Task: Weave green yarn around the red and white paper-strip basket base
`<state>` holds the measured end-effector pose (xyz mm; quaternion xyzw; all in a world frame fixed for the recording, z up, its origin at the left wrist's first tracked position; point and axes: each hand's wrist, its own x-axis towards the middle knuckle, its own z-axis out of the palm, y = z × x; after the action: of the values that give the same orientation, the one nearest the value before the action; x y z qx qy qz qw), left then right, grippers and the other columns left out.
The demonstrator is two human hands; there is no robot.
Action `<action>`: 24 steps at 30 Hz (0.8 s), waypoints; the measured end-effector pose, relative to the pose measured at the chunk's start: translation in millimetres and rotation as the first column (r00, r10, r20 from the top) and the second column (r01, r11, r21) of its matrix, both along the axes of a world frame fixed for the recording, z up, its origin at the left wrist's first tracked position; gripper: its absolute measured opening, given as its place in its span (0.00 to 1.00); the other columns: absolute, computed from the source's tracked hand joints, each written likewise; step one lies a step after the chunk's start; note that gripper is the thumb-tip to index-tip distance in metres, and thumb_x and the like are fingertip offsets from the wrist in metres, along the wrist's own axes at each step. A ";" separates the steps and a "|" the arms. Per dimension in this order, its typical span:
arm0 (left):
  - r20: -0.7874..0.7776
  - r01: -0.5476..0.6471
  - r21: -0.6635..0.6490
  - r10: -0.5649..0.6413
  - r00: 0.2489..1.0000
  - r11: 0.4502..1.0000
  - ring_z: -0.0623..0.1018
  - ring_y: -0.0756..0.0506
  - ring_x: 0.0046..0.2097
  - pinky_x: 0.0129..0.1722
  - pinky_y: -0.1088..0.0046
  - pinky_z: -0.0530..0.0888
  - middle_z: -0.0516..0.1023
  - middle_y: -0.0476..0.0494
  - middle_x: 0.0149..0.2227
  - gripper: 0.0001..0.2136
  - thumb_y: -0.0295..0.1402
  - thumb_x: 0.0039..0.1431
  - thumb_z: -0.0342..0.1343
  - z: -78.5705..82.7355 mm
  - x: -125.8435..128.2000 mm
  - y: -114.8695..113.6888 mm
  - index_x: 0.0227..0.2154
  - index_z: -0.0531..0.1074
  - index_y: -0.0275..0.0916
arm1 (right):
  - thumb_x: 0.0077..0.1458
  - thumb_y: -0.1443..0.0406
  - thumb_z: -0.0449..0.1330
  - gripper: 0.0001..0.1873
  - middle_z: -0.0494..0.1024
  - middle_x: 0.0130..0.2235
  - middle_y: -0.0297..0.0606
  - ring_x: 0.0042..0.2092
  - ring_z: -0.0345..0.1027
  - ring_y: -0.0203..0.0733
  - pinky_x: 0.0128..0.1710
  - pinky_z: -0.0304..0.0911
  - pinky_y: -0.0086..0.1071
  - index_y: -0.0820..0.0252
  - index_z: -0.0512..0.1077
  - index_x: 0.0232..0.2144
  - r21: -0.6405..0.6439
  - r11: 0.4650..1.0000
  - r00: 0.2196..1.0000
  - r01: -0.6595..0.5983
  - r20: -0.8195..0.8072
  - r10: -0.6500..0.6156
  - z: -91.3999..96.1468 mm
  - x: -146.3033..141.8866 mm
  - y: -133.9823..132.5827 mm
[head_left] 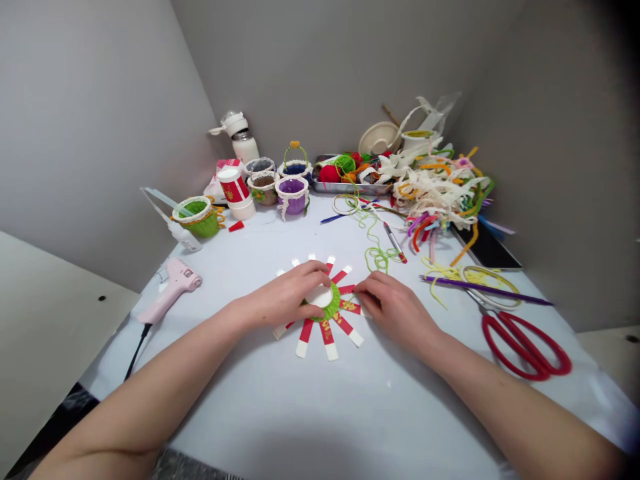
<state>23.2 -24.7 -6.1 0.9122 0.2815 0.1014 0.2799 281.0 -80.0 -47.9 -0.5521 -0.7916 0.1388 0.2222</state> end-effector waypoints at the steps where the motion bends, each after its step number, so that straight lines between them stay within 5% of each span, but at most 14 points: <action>1: -0.003 -0.019 0.005 0.019 1.000 1.000 0.73 0.36 0.60 0.59 0.57 0.73 0.71 0.35 0.60 0.14 0.31 0.63 0.66 -0.3 -0.9 0.3 0.50 0.72 0.41 | 0.68 0.69 0.56 0.11 0.78 0.38 0.39 0.42 0.73 0.45 0.42 0.66 0.36 0.57 0.78 0.37 0.001 1.000 1.000 -0.003 -0.015 0.003 0.7 0.7 0.0; 5: -0.072 -0.016 0.019 0.017 0.997 1.000 0.74 0.35 0.57 0.56 0.55 0.74 0.75 0.38 0.53 0.16 0.32 0.64 0.65 2.8 -7.9 4.2 0.52 0.71 0.41 | 0.67 0.69 0.56 0.11 0.79 0.40 0.39 0.42 0.74 0.44 0.42 0.67 0.36 0.56 0.79 0.38 0.005 0.999 0.995 -0.041 -0.096 0.041 5.3 4.4 -1.4; 13: -0.061 0.080 0.021 -0.078 0.995 0.997 0.75 0.38 0.60 0.62 0.53 0.69 0.77 0.42 0.58 0.19 0.21 0.62 0.54 0.9 -18.2 15.1 0.53 0.71 0.44 | 0.68 0.69 0.54 0.13 0.80 0.40 0.40 0.41 0.75 0.42 0.40 0.68 0.34 0.56 0.79 0.43 0.041 0.984 0.976 -0.175 -0.121 0.179 19.4 13.3 -9.6; 17: -0.022 0.119 0.028 -0.118 0.993 0.993 0.76 0.38 0.60 0.62 0.55 0.69 0.78 0.42 0.59 0.20 0.20 0.61 0.51 -5.1 -21.8 17.9 0.52 0.72 0.44 | 0.69 0.71 0.50 0.17 0.78 0.39 0.40 0.38 0.73 0.41 0.37 0.65 0.33 0.55 0.79 0.44 -0.001 0.949 0.949 -0.315 -0.003 0.315 29.3 15.2 -17.9; 24: -0.002 0.123 -0.049 -0.123 0.992 0.991 0.76 0.40 0.60 0.61 0.57 0.72 0.78 0.43 0.59 0.17 0.23 0.61 0.50 -1.1 -23.4 20.0 0.50 0.73 0.44 | 0.66 0.75 0.51 0.16 0.72 0.33 0.38 0.31 0.65 0.40 0.30 0.55 0.34 0.59 0.76 0.32 -0.046 0.899 0.855 -0.436 0.290 0.430 35.2 9.9 -33.3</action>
<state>-0.2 -4.6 -7.2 0.9210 0.2278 0.0746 0.3069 290.9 -113.3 -12.7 -0.3720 -0.9208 0.0933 0.0714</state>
